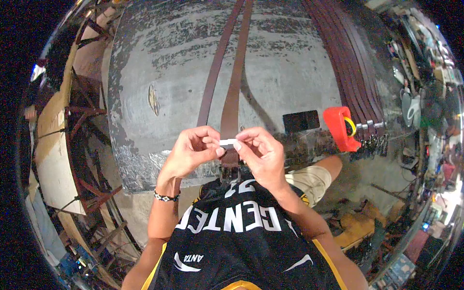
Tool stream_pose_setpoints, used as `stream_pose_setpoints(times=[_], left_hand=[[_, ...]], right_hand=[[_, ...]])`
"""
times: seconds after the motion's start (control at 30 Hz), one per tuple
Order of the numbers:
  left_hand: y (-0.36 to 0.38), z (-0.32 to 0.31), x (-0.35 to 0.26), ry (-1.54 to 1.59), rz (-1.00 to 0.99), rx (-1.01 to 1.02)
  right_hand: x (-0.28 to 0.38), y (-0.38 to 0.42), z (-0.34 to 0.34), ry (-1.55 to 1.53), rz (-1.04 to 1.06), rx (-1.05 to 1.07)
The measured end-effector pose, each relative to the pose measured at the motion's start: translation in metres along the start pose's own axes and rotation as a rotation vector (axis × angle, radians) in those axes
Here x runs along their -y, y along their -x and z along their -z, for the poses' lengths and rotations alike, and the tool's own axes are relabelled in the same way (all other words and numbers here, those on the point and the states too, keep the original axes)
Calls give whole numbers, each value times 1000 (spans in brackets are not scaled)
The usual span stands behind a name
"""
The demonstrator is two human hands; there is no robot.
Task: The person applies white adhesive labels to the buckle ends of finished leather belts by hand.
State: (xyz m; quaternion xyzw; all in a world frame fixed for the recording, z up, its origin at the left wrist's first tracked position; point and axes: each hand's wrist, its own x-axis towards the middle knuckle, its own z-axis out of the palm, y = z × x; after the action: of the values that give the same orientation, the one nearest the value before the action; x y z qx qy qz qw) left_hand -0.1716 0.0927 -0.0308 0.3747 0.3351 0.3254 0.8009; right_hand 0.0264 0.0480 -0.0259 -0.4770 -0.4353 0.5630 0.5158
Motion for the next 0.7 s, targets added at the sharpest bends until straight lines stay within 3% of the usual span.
stream_pose_setpoints(times=[0.7], left_hand=[[0, -4, 12, 6, -12, -112]], right_hand=[[2, -2, 7, 153, 78, 73]])
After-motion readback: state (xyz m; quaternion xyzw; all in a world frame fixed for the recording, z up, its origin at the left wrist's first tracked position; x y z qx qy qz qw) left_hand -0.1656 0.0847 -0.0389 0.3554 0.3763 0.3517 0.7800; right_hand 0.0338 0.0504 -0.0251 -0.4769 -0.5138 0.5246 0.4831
